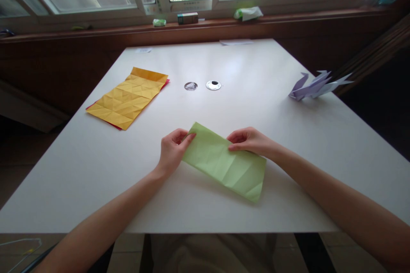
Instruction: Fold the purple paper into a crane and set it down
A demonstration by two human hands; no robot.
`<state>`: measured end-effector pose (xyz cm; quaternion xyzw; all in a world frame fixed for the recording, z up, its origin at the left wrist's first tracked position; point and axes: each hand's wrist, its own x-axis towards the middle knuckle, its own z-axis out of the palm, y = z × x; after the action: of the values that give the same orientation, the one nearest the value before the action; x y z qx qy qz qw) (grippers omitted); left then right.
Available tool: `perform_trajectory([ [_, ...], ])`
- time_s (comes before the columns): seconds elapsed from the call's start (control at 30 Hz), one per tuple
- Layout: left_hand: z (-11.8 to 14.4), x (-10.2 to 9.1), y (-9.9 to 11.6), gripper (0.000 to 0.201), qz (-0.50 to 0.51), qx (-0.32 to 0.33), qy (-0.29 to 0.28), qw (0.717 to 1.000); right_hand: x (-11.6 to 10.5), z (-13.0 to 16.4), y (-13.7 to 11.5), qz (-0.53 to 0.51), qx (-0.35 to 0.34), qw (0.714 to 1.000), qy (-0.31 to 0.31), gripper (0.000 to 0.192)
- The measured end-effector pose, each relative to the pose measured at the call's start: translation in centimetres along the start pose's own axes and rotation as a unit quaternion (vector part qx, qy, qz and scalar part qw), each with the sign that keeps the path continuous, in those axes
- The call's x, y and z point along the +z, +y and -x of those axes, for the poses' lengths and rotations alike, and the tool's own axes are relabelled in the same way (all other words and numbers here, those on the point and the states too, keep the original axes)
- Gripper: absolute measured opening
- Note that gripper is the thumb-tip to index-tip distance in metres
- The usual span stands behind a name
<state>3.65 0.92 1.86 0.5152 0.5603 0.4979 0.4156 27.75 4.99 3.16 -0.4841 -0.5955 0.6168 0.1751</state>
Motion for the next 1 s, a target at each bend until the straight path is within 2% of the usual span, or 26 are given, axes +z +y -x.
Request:
perform_trajectory([
  [0.13,-0.4,-0.4,0.0,0.028,-0.013,-0.011,-0.035,0.999,0.0,0.2,-0.2,0.010,-0.012,1.000,0.009,0.022],
  [0.23,-1.0,-0.9,0.0,0.024,-0.045,-0.024,-0.136,0.989,-0.4,0.2,-0.4,0.045,-0.030,0.998,0.019,0.021],
  [0.33,-1.4,-1.3,0.0,0.015,-0.062,-0.031,-0.228,0.971,-0.9,0.3,-0.6,0.087,-0.027,0.996,-0.020,0.023],
  [0.43,-1.5,-1.6,0.1,0.008,-0.060,-0.033,-0.274,0.959,-1.1,0.4,-0.8,0.105,-0.009,0.992,-0.075,0.029],
  [0.5,-1.5,-1.7,0.2,0.015,-0.057,-0.039,-0.296,0.953,-0.9,0.6,-0.9,0.105,-0.002,0.989,-0.100,0.030],
  [0.57,-1.5,-1.7,0.4,0.022,-0.065,-0.040,-0.310,0.948,-0.6,0.7,-1.0,0.101,-0.001,0.988,-0.113,0.028],
  [0.67,-1.3,-1.5,0.7,0.020,-0.096,-0.024,-0.312,0.945,0.0,1.0,-1.0,0.103,-0.004,0.987,-0.120,0.024],
  [0.87,-0.8,-0.9,0.6,0.018,-0.108,-0.019,-0.261,0.959,0.6,1.2,-1.1,0.131,-0.008,0.986,-0.100,0.023],
  [1.0,-0.7,-0.9,0.3,0.019,-0.100,-0.025,-0.251,0.963,0.5,1.1,-1.1,0.142,-0.002,0.986,-0.089,0.023],
])
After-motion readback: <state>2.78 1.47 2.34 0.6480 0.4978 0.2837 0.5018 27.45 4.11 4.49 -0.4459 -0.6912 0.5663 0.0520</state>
